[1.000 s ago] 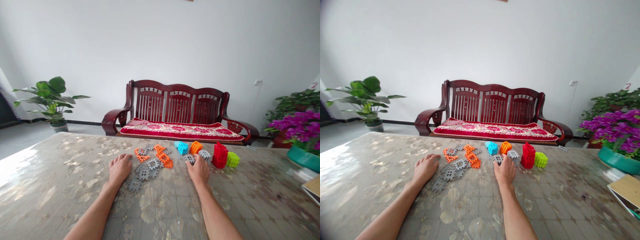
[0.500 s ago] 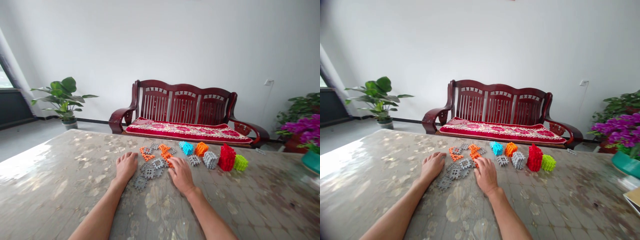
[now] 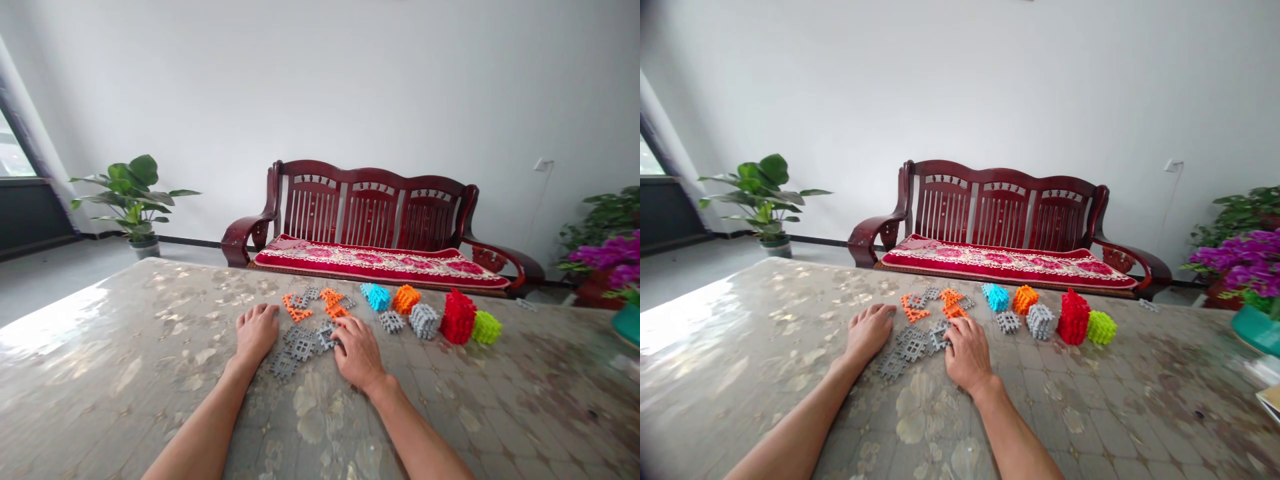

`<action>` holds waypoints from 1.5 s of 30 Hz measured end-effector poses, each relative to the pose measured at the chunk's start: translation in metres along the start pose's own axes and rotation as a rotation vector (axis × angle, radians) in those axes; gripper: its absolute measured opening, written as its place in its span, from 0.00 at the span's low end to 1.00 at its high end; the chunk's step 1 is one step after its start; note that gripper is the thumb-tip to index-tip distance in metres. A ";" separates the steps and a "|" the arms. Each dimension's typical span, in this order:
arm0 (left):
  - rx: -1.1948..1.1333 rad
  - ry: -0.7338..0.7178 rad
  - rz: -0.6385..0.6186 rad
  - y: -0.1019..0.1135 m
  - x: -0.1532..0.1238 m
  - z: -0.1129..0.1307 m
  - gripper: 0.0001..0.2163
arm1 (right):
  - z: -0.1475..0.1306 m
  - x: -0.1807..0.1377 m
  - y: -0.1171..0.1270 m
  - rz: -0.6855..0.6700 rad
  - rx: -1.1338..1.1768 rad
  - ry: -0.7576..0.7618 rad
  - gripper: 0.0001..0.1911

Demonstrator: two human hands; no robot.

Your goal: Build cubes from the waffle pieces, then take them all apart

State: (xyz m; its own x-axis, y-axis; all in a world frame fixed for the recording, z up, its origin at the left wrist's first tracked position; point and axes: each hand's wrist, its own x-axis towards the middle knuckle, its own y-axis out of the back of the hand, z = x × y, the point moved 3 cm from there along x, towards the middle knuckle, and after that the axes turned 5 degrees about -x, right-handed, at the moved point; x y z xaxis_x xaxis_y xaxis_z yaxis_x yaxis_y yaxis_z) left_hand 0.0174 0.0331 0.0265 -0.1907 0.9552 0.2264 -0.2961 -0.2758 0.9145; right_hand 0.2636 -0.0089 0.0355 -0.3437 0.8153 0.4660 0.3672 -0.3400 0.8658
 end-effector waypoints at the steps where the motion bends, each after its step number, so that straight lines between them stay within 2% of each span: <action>1: 0.000 0.002 -0.001 0.000 0.000 0.000 0.21 | 0.002 -0.002 0.002 0.012 -0.010 -0.015 0.14; 4: 0.001 0.011 -0.003 0.000 0.000 0.000 0.21 | 0.007 -0.007 0.009 0.036 -0.052 -0.103 0.15; 7: 0.002 0.012 -0.001 0.001 0.000 0.001 0.21 | 0.005 -0.008 0.014 0.031 -0.105 -0.202 0.10; 13: -0.003 0.004 -0.003 0.000 0.000 0.000 0.20 | -0.012 -0.001 0.006 -0.043 -0.161 -0.267 0.21; 22: 0.009 0.010 -0.007 0.003 -0.001 0.002 0.21 | -0.004 -0.004 0.004 -0.040 -0.128 -0.261 0.15; 29: 0.009 0.003 -0.008 0.005 -0.002 0.004 0.21 | -0.014 0.003 0.003 -0.048 -0.155 -0.273 0.24; 34: 0.011 0.013 -0.026 0.004 -0.001 0.003 0.21 | -0.008 0.004 -0.003 -0.074 -0.184 -0.266 0.13; 38: 0.010 0.011 -0.024 0.003 0.000 0.002 0.21 | 0.000 0.001 0.002 -0.035 -0.169 -0.264 0.13; 42: 0.009 0.002 -0.018 0.002 0.001 0.001 0.21 | -0.005 -0.001 0.007 0.017 -0.062 -0.134 0.17; 45: 0.010 -0.001 -0.008 0.001 0.001 0.000 0.21 | -0.011 -0.001 0.004 0.001 -0.014 -0.045 0.15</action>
State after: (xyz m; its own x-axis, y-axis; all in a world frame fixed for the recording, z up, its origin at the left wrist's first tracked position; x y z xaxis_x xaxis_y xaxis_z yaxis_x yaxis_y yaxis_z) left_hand 0.0169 0.0337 0.0276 -0.1877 0.9575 0.2190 -0.2886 -0.2669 0.9195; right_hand 0.2562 -0.0164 0.0403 -0.3039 0.8351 0.4586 0.3550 -0.3474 0.8679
